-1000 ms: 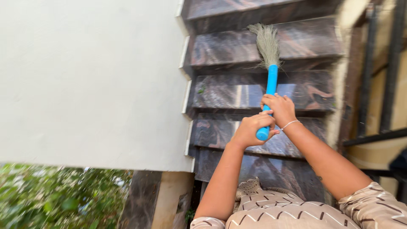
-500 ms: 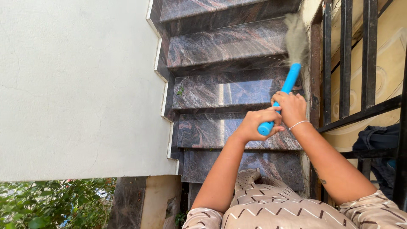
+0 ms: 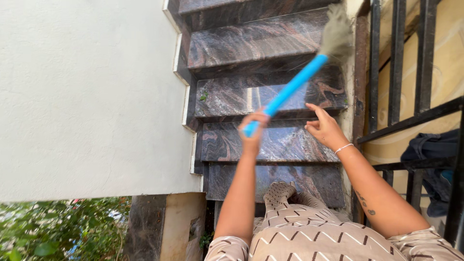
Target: The person sweeps marble stairs with a broom, brushing debris from each step while moving down the staircase.
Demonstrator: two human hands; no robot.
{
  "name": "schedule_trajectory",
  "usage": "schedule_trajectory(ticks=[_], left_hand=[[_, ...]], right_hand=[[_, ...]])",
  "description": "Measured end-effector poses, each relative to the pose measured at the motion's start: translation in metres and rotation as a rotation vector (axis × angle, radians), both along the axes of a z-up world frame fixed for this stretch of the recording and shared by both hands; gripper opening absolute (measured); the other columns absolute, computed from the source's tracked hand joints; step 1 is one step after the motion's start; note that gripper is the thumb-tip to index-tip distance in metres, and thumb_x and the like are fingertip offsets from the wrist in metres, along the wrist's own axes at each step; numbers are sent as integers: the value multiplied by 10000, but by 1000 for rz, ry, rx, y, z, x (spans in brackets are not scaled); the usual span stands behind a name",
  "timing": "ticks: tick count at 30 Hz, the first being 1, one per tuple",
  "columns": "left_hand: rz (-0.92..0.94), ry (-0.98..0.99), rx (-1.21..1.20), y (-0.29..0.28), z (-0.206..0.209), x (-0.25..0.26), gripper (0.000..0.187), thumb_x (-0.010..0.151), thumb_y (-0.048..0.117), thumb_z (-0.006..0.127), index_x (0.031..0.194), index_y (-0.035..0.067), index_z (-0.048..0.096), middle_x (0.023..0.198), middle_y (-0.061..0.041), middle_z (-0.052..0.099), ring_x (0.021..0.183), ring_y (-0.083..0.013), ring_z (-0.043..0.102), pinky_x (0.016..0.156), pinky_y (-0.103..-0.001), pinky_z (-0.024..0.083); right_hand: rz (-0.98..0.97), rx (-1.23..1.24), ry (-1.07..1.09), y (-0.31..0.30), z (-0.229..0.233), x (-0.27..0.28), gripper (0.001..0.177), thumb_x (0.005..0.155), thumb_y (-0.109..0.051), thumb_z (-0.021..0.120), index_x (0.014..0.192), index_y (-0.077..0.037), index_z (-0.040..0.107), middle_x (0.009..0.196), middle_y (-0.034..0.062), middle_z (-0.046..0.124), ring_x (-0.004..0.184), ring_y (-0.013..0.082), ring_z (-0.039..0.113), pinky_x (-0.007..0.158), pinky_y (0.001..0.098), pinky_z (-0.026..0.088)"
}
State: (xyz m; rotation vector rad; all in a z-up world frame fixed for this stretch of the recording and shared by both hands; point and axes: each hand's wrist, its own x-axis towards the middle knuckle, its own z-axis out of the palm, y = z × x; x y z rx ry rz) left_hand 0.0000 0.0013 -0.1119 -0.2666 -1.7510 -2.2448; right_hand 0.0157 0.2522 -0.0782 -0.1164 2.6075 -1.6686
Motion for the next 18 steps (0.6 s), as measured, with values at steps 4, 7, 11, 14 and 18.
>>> schedule_trajectory(ticks=[4,7,11,14,18], left_hand=[[310,-257,724,-51,-39,-22,224,953,270,650,1005,56,610,1142,-171,675,1161,-348,700,934,-590,608],[468,-443,929,-55,-37,-20,273,1010,334,610,1079,70,600,1158,-103,624,1169,-302,639,991,-547,576],[405,-365,602,-12,2,-10,192,978,227,655,997,53,576,1189,-171,681,1164,-296,702,940,-466,586],[73,-72,205,31,34,12,186,933,143,759,1053,111,622,1321,-98,644,1184,-335,662,984,-479,596],[-341,184,-339,48,78,38,425,840,137,828,1187,142,583,1445,-71,608,1539,-355,431,1232,-508,394]], right_hand=[[-49,-107,-101,14,-16,9,682,894,-56,665,1521,-140,412,1438,131,580,1096,247,716,865,354,566],[-35,-233,-104,15,-17,6,680,905,-109,696,1522,-96,412,1381,156,622,1116,262,687,901,368,561],[-156,-474,-332,-12,3,3,634,961,-284,615,1513,-79,383,1306,159,675,1099,239,713,903,378,583],[-166,-737,-440,-35,16,1,618,998,-388,562,1494,-53,408,1279,173,682,1063,236,719,890,386,590],[-203,-1188,-531,-45,14,-10,576,965,-392,583,1362,25,553,1173,165,721,955,262,721,838,402,604]])
